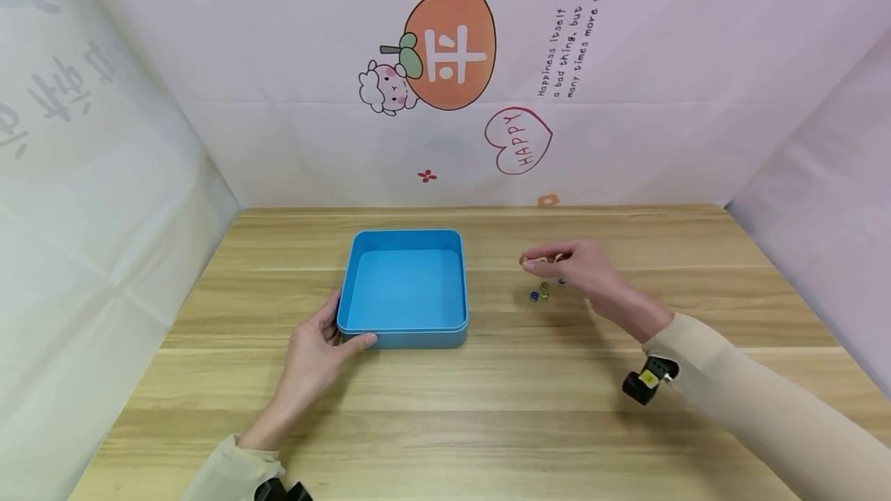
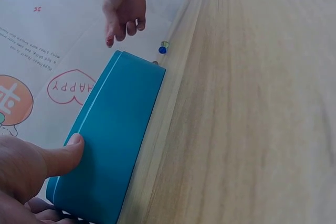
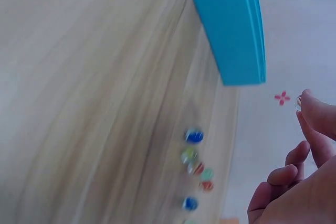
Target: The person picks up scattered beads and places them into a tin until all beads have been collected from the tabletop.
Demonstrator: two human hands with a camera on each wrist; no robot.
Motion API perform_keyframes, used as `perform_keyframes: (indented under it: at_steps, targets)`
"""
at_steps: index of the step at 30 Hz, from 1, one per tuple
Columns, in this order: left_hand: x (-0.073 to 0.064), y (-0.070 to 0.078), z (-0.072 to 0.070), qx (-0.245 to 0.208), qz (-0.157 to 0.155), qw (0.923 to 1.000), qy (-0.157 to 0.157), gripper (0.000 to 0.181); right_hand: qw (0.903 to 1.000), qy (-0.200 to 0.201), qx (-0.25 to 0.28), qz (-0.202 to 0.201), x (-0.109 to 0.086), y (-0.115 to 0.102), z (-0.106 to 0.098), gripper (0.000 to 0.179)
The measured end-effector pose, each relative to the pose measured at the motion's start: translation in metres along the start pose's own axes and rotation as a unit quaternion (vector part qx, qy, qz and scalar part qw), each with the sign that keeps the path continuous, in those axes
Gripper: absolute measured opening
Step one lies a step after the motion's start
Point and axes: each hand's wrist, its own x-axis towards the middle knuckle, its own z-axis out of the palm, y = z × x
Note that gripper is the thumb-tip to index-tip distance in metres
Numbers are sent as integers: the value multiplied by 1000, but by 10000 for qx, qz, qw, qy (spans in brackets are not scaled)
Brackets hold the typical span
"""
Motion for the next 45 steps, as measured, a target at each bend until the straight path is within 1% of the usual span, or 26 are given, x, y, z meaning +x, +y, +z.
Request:
perform_keyframes:
  at_steps: [5,10,13,17,24,30,37,41,45]
  targets:
    - [0,-2,1,-5,-65,10000,-11,95,9999,-138,61,-49,5,-14,15,36]
    - [-1,-3,1,16,-32,10000,-11,95,9997,-190,135,-49,16,-23,31,33]
    - [-1,-3,0,23,-43,10000,-7,95,9996,-246,77,-116,21,-30,41,31]
    - [0,-3,0,19,-61,10000,-5,95,9992,-263,-56,-307,27,-40,53,29]
    - [0,-4,0,39,-34,10000,-6,95,9972,-344,-30,-668,38,-52,75,20]
    - [1,-5,0,11,-65,10000,4,95,9942,-538,-215,-905,46,-63,94,18]
    - [4,-5,-1,27,-12,10000,-47,95,9906,-510,-438,-1192,55,-73,112,15]
    - [6,-6,-1,45,24,10000,-62,95,9883,-541,-636,-1275,59,-77,122,16]
    - [6,-6,-3,36,26,10000,-62,95,9872,-547,-792,-1269,62,-79,131,16]
